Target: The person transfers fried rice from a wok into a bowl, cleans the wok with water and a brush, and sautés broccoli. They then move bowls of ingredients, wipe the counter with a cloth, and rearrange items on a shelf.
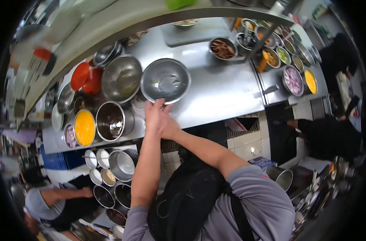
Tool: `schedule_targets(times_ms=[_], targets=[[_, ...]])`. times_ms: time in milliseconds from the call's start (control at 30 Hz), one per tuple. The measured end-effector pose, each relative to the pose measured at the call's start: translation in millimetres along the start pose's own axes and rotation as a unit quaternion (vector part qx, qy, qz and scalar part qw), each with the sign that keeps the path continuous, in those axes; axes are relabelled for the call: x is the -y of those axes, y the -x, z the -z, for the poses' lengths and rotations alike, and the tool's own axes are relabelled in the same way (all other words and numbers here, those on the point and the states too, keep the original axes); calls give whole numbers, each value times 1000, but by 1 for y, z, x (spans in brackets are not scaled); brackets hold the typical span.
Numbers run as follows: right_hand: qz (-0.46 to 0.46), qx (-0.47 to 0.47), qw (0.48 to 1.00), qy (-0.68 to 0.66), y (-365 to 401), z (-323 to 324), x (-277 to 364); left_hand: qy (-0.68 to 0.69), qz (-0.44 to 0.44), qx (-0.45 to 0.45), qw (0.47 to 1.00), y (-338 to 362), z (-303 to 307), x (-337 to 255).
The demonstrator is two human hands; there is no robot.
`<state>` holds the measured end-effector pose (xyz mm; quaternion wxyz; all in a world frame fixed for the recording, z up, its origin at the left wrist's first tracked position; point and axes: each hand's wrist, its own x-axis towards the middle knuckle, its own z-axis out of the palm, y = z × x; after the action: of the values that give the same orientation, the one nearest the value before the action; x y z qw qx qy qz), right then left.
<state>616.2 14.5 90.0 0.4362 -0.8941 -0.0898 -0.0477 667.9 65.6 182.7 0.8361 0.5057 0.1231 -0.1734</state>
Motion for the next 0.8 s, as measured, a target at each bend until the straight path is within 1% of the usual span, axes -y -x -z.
schedule_targets(times_ms=[33,67,100,133,167,200,233,267,300,333,367,400,467,500,567,600,667,700,767,800], targets=[[14,-17,985,171,5,0,-17,29,4,9,1000,-8,2,6],[27,-27,940,339,10,7,-31,26,10,20,999,-15,-1,9],[-18,-39,957,285,20,44,-36,33,15,10,999,-22,-6,12],[-54,-69,952,292,33,72,-51,39,19,0,999,-31,-11,16],[-87,-121,937,316,50,93,-73,33,21,-11,999,-41,-15,21],[-127,-156,922,331,68,118,-93,32,21,-2,999,-51,-17,27],[-191,-168,906,338,84,146,-107,45,23,19,999,-62,-18,34],[-236,-179,891,346,102,171,-123,56,25,39,997,-72,-19,41],[-252,-206,864,383,121,188,-142,50,26,45,997,-82,-21,47],[-270,-232,836,419,138,200,-160,58,27,15,998,-92,-21,53],[-283,-236,827,424,152,214,-171,65,27,-16,997,-102,-20,58],[-295,-238,819,430,158,227,-172,61,28,-15,998,-112,-16,62],[-312,-237,828,402,158,234,-172,120,24,-9,992,-128,-8,67],[-320,-246,822,402,154,234,-173,120,24,-10,992,-120,-20,58],[-332,-258,806,416,142,229,-173,54,60,-79,994,-102,-35,42],[-331,-256,809,413,130,227,-175,52,58,-83,993,-102,-27,45],[-305,-268,820,404,101,225,-179,0,63,16,998,-93,1,54],[-302,-261,829,392,80,221,-179,-1,62,13,998,-80,9,55],[-286,-251,826,416,38,197,-179,-23,111,31,993,-45,23,58],[-278,-246,831,415,18,178,-174,-39,113,29,992,-25,27,59]])
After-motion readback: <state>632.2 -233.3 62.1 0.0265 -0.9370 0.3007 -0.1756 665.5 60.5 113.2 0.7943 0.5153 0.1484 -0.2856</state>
